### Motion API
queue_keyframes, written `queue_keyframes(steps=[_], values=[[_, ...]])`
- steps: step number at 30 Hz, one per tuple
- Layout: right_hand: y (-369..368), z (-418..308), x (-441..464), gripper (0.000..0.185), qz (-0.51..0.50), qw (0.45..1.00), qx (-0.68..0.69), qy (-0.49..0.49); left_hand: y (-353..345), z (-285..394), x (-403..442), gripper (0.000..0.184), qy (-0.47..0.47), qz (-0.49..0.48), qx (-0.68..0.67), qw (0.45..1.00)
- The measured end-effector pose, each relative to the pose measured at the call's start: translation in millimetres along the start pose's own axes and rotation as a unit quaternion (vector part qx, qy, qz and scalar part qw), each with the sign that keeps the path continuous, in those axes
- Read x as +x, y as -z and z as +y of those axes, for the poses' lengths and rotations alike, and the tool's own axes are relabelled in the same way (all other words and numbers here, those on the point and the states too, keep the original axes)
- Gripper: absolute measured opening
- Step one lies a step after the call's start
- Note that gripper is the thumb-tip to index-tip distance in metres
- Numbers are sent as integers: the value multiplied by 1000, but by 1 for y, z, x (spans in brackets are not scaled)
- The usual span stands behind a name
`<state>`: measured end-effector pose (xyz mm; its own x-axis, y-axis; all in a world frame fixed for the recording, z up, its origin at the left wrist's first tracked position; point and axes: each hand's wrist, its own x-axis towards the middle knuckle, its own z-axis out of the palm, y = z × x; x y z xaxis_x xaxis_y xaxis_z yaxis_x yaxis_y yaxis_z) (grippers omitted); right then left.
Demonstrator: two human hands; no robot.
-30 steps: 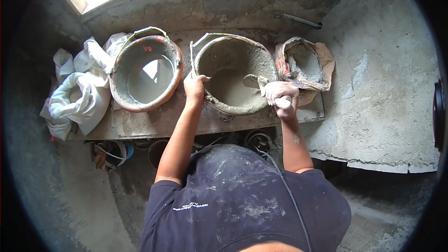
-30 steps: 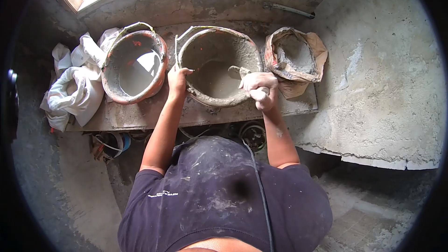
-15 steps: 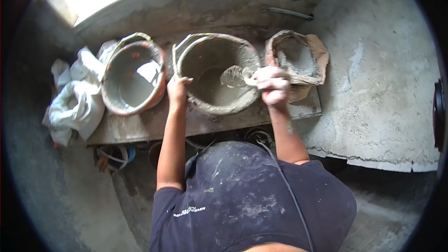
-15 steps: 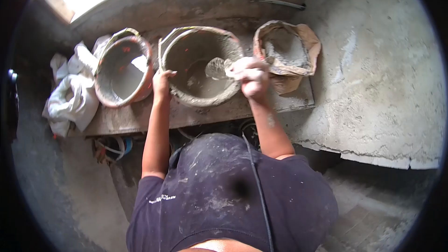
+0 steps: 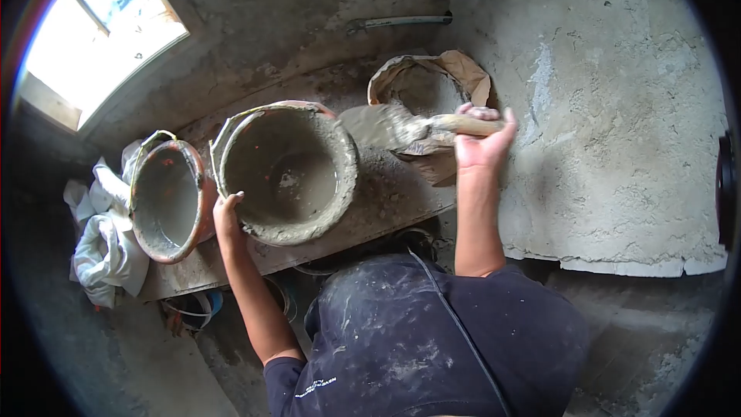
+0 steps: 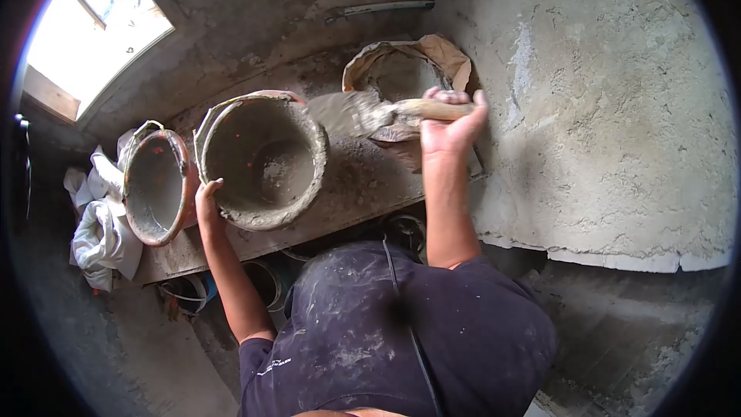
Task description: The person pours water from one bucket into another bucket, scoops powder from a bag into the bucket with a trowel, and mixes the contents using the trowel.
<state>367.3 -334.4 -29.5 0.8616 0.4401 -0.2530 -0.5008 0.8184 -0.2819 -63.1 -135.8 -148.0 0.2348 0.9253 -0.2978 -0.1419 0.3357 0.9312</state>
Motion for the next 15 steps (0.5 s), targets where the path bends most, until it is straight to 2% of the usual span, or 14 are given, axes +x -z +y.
queue_keyframes(steps=[2, 4, 5, 6, 8, 10, 12, 14, 15], values=[[-6, -33, 16, 41, 20, 998, -5, 63, -3, 10, -7, 44, -110, 33, 148, 982], [-4, -59, 36, 46, 13, 989, -50, 137, -16, 15, -17, 48, -211, 199, 157, 944], [-8, -69, 41, 48, 23, 986, -61, 153, -58, 42, -47, 52, -266, 274, 235, 894], [-14, -73, 43, 48, 26, 986, -64, 151, -79, 53, -66, 49, -327, 333, 347, 813], [-23, -77, 49, 49, 47, 972, -136, 186, -134, 65, -101, 42, -386, 270, 252, 845], [-19, -76, 61, 49, 44, 969, -164, 180, -184, 68, -123, 35, -468, 147, 260, 832], [-15, -71, 69, 49, -28, 965, -205, 161, -218, 56, -132, 31, -437, 48, 312, 842], [-11, -62, 75, 50, -35, 961, -235, 140, -249, 37, -131, 35, -384, -39, 319, 866], [-5, -56, 79, 49, -42, 962, -235, 131, -264, 22, -127, 38, -340, -69, 285, 894]])
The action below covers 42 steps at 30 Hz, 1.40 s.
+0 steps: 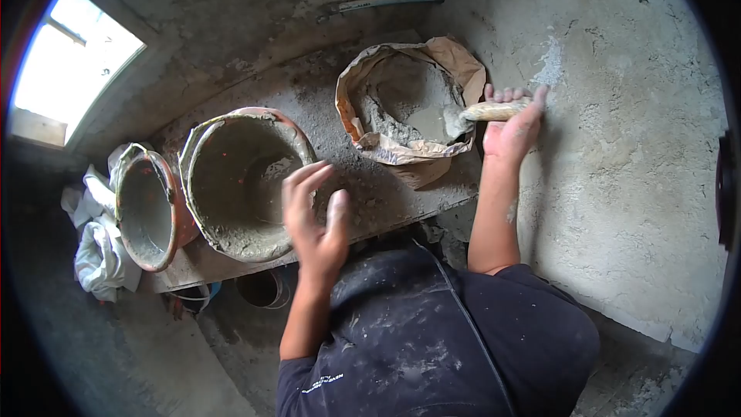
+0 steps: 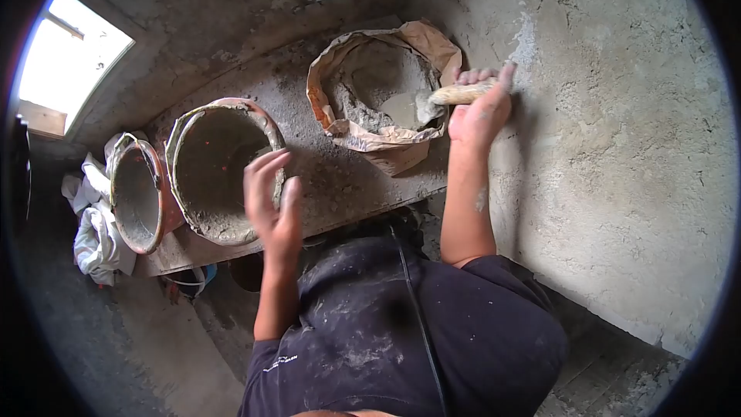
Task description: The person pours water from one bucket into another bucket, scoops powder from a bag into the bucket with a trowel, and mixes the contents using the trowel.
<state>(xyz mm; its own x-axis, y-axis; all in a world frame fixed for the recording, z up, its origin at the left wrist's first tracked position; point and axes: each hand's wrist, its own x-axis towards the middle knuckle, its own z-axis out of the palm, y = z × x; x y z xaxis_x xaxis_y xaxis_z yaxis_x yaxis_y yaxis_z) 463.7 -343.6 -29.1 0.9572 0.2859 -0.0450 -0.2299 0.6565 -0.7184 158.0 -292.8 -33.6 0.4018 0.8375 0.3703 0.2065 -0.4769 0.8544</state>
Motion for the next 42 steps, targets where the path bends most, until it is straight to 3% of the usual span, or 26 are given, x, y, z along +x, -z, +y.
queue_keyframes(steps=[3, 8, 12, 13, 15, 20, 22, 23, 25, 26, 27, 29, 30, 34, 37, 39, 42], values=[[-2, 26, 1, 46, 5, 999, 22, -35, -61, -25, 0, 52, 118, -42, -145, 981], [-2, 59, -12, 43, 26, 998, 57, -12, -139, -121, 7, 65, 144, -32, -89, 985], [-6, 65, -22, 41, 60, 994, 87, -24, -161, -148, 22, 66, 161, -10, -151, 975], [-6, 67, -21, 41, 62, 994, 91, -25, -158, -122, 31, 67, 159, -5, -254, 954], [-2, 73, -18, 41, 78, 991, 103, -36, -158, -127, 32, 67, 44, -85, -46, 994], [8, 73, -4, 40, 67, 989, 130, -36, -160, -152, 35, 62, -51, -123, 67, 989], [3, 65, -6, 39, 136, 977, 142, -80, -153, -153, 38, 62, -147, -119, 95, 977], [2, 69, -4, 39, 134, 977, 145, -81, -152, -154, 40, 62, -149, -117, 97, 977], [3, 81, 1, 39, 119, 982, 136, -58, -149, -136, 42, 50, -22, -141, 58, 988], [3, 84, 3, 38, 107, 982, 144, -57, -151, -124, 45, 58, 67, -130, 16, 989], [7, 86, 7, 38, 106, 982, 143, -56, -153, -139, 41, 58, 67, -129, 15, 989], [14, 86, 19, 39, 118, 973, 181, -80, -154, -184, 38, 59, -225, -88, 111, 964], [10, 74, 15, 40, 134, 971, 177, -88, -148, -167, 44, 59, -226, -84, 112, 964], [15, 50, 16, 43, 134, 973, 173, -70, -101, -95, 28, 61, -26, -102, -23, 994], [21, 41, 23, 45, 105, 977, 181, -40, -73, -38, 25, 63, 123, -114, -129, 977], [25, 34, 25, 46, 98, 975, 197, -35, -43, -15, 15, 64, 152, -130, -194, 960], [14, 19, 18, 47, 126, 973, 189, -39, 16, 12, 11, 50, 61, -78, -175, 980]])
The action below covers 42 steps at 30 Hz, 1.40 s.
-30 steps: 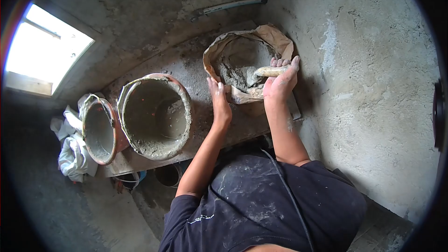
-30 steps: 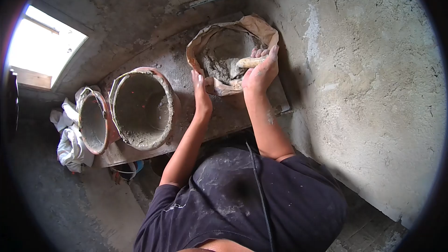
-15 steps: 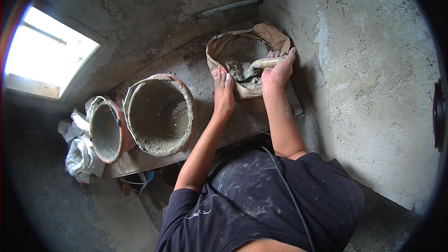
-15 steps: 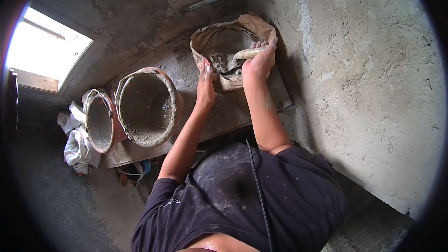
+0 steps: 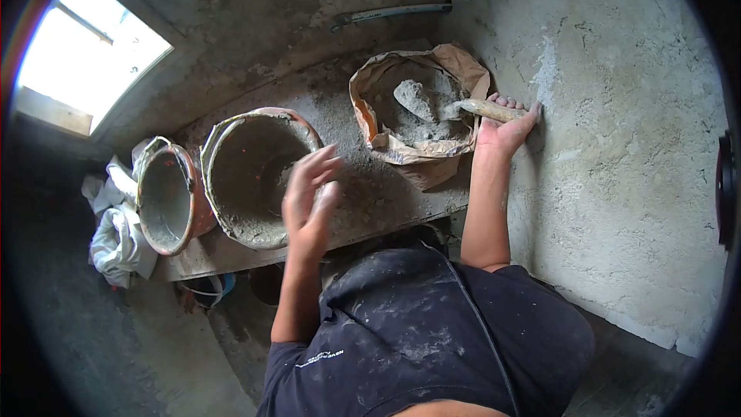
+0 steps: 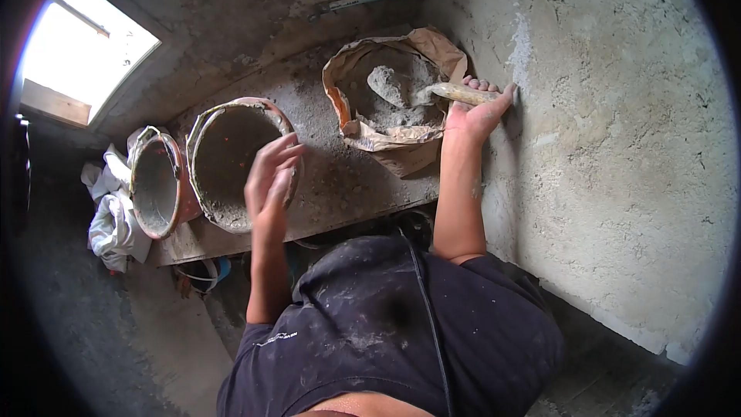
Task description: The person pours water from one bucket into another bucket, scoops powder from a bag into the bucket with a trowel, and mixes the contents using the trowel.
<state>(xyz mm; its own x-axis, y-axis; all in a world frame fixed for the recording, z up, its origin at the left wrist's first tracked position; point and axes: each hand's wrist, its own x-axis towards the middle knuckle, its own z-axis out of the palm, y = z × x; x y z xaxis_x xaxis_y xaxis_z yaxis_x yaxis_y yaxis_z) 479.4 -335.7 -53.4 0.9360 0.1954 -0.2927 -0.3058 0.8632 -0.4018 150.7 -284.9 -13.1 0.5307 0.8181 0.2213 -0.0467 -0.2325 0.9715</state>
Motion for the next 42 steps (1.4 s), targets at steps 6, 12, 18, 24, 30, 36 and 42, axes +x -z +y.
queue_keyframes(steps=[6, 12, 18, 24, 30, 36, 42], values=[[-11, -11, -12, 46, -5, 1000, 13, 18, 107, -9, -35, 31, -56, 298, 65, 951], [-45, -16, -45, 44, -76, 997, 10, 3, 172, -60, -76, 27, 21, 410, 32, 911], [-65, 21, -99, 45, -182, 979, -15, -89, 176, -84, -94, 22, 89, 444, -18, 891], [-45, 106, -165, 44, -286, 934, -87, -195, 181, -116, -96, 35, 130, 409, -84, 900], [-10, 179, -218, 26, -481, 837, -187, -182, 184, -120, -91, 51, 149, 340, -105, 923], [-39, 150, -262, 25, -731, 657, -173, -62, 198, -143, -83, 59, 168, 270, -170, 933], [-34, 153, -257, 16, -756, 615, -225, -6, 188, -114, -55, 78, 71, 190, -215, 955]])
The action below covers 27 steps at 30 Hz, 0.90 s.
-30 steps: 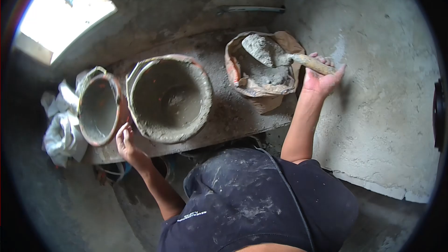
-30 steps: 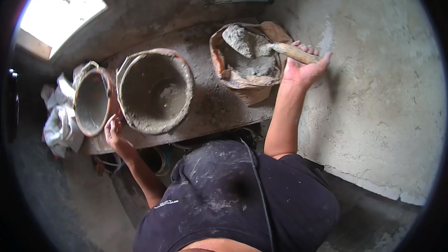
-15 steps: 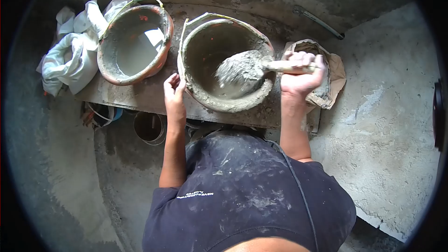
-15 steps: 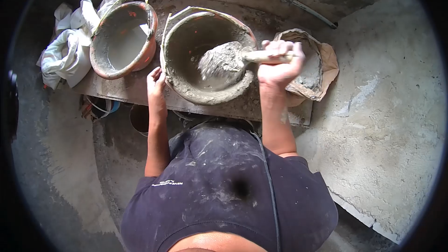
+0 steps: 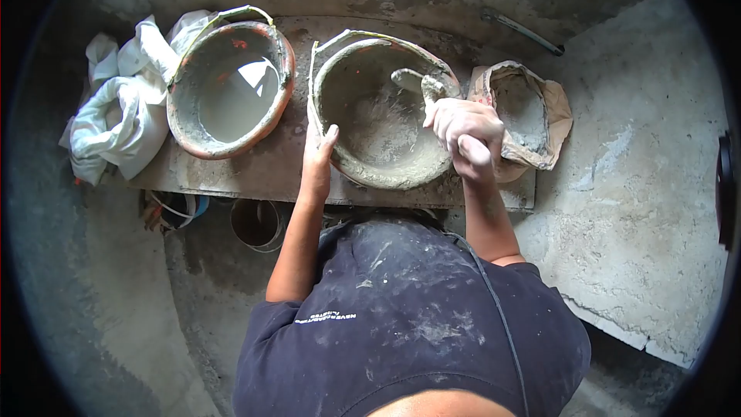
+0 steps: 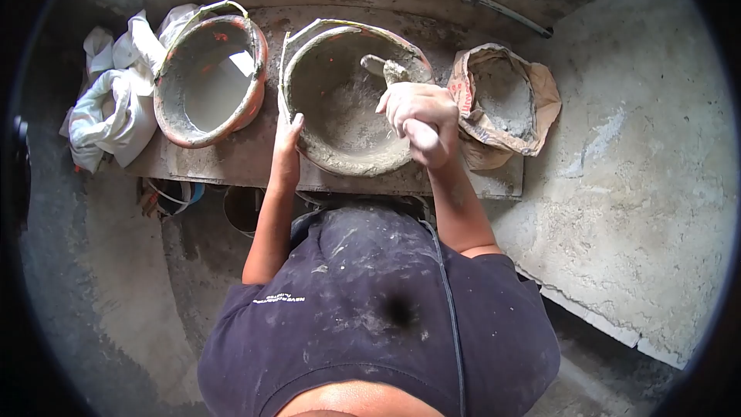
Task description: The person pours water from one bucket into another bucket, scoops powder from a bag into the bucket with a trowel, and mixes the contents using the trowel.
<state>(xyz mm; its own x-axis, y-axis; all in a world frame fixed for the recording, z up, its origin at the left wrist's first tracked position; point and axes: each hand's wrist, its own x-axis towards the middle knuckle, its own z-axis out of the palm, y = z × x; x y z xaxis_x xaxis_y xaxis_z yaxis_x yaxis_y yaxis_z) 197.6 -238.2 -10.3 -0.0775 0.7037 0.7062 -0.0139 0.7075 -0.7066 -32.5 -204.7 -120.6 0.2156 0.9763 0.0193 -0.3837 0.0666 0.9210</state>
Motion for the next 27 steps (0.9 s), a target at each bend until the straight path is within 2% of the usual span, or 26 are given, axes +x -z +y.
queue_keyframes(steps=[3, 4, 8, 11, 12, 17, 20, 21, 23, 26, 27], values=[[3, -4, -22, 21, 58, 997, 40, -10, -5, 1, 3, 78, -12, -9, -11, 1000], [6, -5, -27, 30, 55, 996, 67, 28, -4, -1, 6, 80, -5, -8, -54, 998], [19, -2, -54, 31, 156, 981, 108, 38, 1, -12, 8, 79, 34, -15, -107, 994], [31, 5, -75, 30, 233, 963, 131, 25, -23, 6, 7, 77, 29, -50, -98, 993], [34, 2, -83, 29, 268, 954, 133, -1, -27, 7, 9, 76, 57, -59, -83, 993], [53, 0, -111, 33, 319, 938, 138, -10, -69, 16, 22, 74, 46, -104, -51, 992], [66, -10, -105, 42, 257, 956, 136, 34, -86, 15, 28, 67, 19, -120, -26, 992], [72, -12, -98, 51, 227, 962, 142, 62, -91, 13, 29, 64, 12, -120, -19, 993], [79, -3, -89, 42, 176, 974, 117, 87, -96, 14, 32, 62, 35, -103, 23, 994], [88, 29, -81, 28, 101, 992, 26, 76, -112, 17, 33, 60, 14, -91, 41, 995], [88, 41, -81, 31, 94, 994, -5, 61, -114, 18, 32, 61, 8, -88, 57, 994]])
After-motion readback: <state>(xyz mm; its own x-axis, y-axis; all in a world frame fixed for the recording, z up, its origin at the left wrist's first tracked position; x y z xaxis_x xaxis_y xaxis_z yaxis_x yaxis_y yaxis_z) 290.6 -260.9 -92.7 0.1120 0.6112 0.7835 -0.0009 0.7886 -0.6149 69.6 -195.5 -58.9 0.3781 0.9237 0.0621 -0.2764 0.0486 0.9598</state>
